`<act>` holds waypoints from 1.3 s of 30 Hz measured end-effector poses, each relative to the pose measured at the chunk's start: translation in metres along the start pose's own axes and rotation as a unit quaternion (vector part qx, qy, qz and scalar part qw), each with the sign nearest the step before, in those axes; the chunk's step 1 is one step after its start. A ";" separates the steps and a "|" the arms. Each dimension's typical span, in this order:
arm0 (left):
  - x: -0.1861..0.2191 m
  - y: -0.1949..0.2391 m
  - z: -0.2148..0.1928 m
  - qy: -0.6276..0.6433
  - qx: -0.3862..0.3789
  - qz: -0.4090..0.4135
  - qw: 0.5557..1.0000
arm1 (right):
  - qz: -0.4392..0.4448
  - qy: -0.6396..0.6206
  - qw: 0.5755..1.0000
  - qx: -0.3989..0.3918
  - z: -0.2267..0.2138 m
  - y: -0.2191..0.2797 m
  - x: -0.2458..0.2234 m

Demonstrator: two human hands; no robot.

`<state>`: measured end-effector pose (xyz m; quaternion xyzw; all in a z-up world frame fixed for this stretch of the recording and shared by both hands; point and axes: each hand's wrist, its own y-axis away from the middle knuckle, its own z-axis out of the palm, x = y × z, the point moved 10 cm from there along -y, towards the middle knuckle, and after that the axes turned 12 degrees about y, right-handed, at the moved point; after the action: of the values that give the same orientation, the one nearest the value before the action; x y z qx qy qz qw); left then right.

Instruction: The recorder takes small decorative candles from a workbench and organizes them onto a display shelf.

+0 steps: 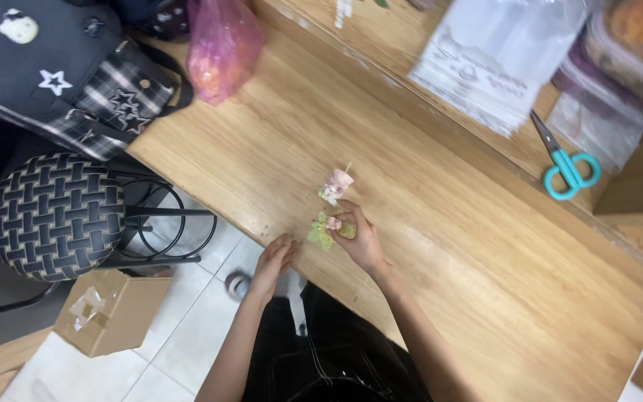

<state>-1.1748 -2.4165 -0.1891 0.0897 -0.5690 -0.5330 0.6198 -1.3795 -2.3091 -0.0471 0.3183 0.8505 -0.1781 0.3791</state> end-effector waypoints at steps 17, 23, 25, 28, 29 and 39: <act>0.174 0.170 -0.095 0.465 -0.101 0.254 0.842 | -0.319 -0.044 0.928 -0.187 0.102 -0.021 -0.357; 0.184 0.293 -0.207 0.522 -0.072 0.385 0.757 | -0.409 -0.055 0.871 -0.267 0.183 0.051 -0.488; 0.178 0.334 -0.252 0.528 -0.049 0.429 0.731 | -0.464 -0.073 0.839 -0.276 0.210 0.091 -0.533; 0.150 0.389 -0.310 0.538 0.003 0.493 0.684 | -0.506 -0.082 0.789 -0.338 0.263 0.146 -0.586; 0.140 0.408 -0.329 0.540 0.024 0.514 0.666 | -0.524 -0.090 0.772 -0.348 0.276 0.167 -0.602; 0.011 0.552 -0.414 0.572 0.215 0.655 0.445 | -0.638 -0.173 0.562 -0.497 0.358 0.389 -0.687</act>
<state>-0.5374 -2.4001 0.0748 0.1057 -0.0717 0.3422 0.9309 -0.5758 -2.4982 0.2176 -0.5826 0.7042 0.0257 0.4051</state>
